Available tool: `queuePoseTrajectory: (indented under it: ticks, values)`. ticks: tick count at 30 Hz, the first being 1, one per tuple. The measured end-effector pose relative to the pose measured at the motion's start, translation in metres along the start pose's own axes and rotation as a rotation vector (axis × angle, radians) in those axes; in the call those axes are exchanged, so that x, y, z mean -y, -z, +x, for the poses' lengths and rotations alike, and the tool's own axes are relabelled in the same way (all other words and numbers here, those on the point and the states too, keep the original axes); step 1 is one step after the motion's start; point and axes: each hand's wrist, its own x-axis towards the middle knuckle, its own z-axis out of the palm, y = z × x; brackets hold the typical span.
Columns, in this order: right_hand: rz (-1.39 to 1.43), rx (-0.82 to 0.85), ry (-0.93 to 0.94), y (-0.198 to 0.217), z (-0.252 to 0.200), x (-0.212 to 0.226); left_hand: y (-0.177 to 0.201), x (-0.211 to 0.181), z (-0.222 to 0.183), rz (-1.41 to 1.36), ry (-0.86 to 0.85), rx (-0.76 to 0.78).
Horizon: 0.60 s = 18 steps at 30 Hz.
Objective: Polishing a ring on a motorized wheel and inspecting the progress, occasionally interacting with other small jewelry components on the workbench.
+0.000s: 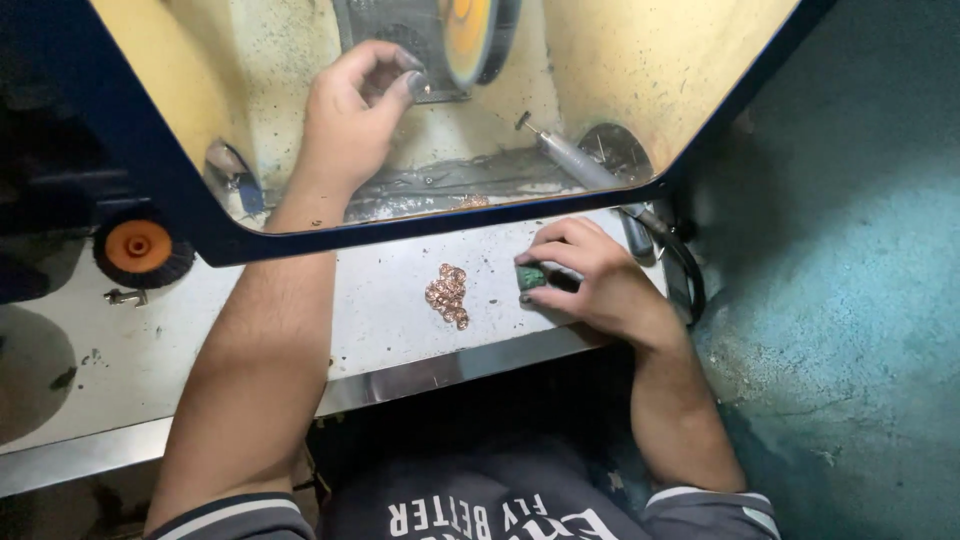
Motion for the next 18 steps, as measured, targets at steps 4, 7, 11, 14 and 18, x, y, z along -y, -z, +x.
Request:
queuePoseTrajectory:
  ticks: [4,7,11,14,18]
  values:
    - [0.102,-0.164,-0.105,0.003,0.030,-0.004,0.000,-0.004,0.002,-0.084,0.149,-0.015]
    - [0.487,-0.285,-0.336,0.004,0.076,0.000,0.005,-0.020,0.003,-0.082,0.225,-0.026]
    - [0.930,-0.362,-0.500,-0.006,0.124,0.010,0.008,-0.017,0.003,-0.032,0.269,-0.078]
    - [1.110,-0.453,-0.370,-0.034,0.133,-0.012,0.003,0.021,0.005,-0.156,0.090,-0.144]
    - [1.095,-0.486,-0.373,-0.028,0.133,0.003,0.005,0.008,0.004,-0.150,0.114,-0.144]
